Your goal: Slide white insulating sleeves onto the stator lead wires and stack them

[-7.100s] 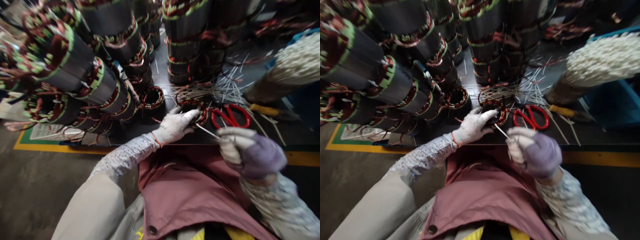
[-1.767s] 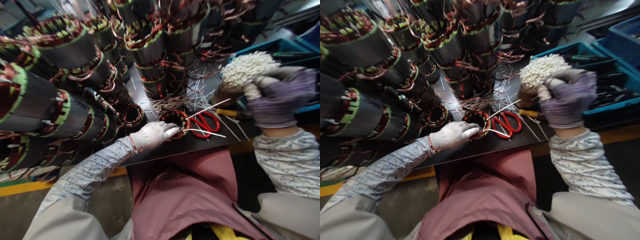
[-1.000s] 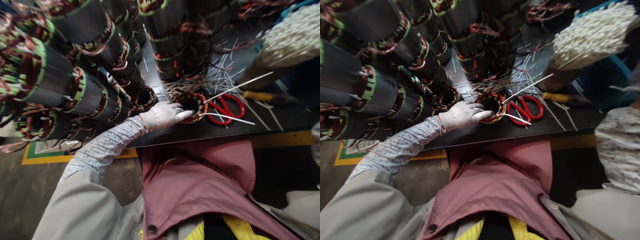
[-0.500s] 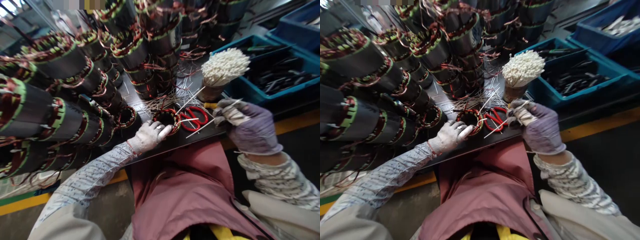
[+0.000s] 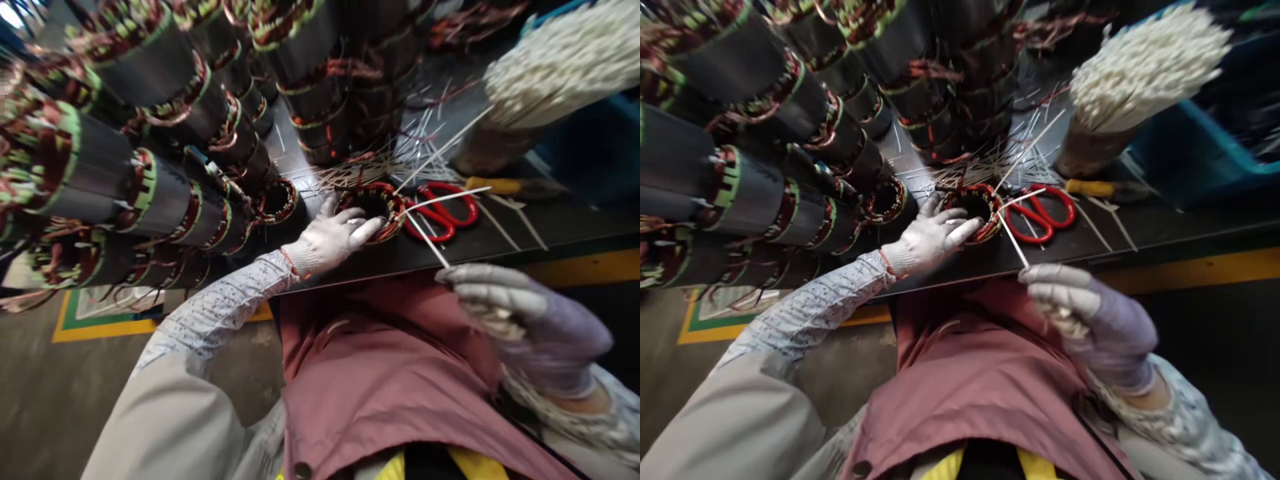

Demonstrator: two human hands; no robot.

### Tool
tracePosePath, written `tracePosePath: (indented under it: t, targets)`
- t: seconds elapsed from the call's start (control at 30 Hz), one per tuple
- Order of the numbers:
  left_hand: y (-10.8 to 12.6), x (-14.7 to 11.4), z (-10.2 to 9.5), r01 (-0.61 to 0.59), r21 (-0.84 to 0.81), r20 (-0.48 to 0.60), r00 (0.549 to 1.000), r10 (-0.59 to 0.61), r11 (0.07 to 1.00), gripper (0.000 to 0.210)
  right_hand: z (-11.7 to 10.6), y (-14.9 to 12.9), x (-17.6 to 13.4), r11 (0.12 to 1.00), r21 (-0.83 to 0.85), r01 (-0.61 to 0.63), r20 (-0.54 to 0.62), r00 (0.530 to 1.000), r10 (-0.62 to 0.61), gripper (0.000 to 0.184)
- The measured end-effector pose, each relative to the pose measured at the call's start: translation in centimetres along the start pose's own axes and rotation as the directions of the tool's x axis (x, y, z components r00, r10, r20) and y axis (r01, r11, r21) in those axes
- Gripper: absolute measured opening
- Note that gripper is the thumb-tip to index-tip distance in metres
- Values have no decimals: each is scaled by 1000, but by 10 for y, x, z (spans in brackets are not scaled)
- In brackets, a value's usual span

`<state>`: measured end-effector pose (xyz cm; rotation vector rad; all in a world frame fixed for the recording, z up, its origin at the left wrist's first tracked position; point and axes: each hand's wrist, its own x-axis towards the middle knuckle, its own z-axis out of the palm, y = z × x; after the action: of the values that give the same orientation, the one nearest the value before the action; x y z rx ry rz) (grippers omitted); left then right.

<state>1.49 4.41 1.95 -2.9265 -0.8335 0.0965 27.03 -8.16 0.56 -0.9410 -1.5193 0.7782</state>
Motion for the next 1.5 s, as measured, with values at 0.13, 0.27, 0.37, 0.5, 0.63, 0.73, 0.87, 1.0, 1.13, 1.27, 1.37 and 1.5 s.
tracePosePath:
  t: [0.13,0.27,0.37,0.5,0.63,0.73,0.87,1.0,1.13,1.27,1.37,1.5]
  targets:
    - [-7,4,7,-24,-52,6,1000,24,998,55,18,5,-37,994,-74,77,148,987,-66,36]
    - [-1,15,9,19,-55,11,1000,-18,998,59,30,8,-53,994,-107,12,7,1000,-12,46]
    - [5,21,6,75,-48,30,997,-73,996,59,28,3,-58,996,-62,-69,-46,997,67,38]
    - [8,24,0,98,-25,75,993,-96,995,60,24,-3,-52,997,-19,-71,-64,995,70,33]
    - [9,24,-4,91,-13,93,992,-89,996,57,23,-1,-46,999,-10,-30,-14,999,30,34]
    - [10,24,-5,114,-8,100,989,-112,993,58,25,4,-47,994,7,-110,23,994,109,28]
    - [11,23,-6,122,-18,99,988,-120,992,59,30,8,-46,984,-5,-180,10,984,180,23]
    - [9,22,-3,100,-42,79,992,-97,994,58,39,9,-38,975,-28,-222,-22,975,221,19]
    - [4,23,-2,82,-71,75,994,-76,994,60,41,5,-37,986,-13,-164,-50,985,163,21]
    - [-6,24,-11,-21,-104,148,988,37,994,67,36,-2,-45,984,-33,-176,-50,983,174,27]
    - [-14,26,-19,-36,-106,217,975,58,994,76,36,-4,-49,979,-60,-193,-93,978,187,29]
    - [-24,30,-29,2,-135,295,955,39,991,73,40,-4,-48,968,-64,-243,-107,966,235,22]
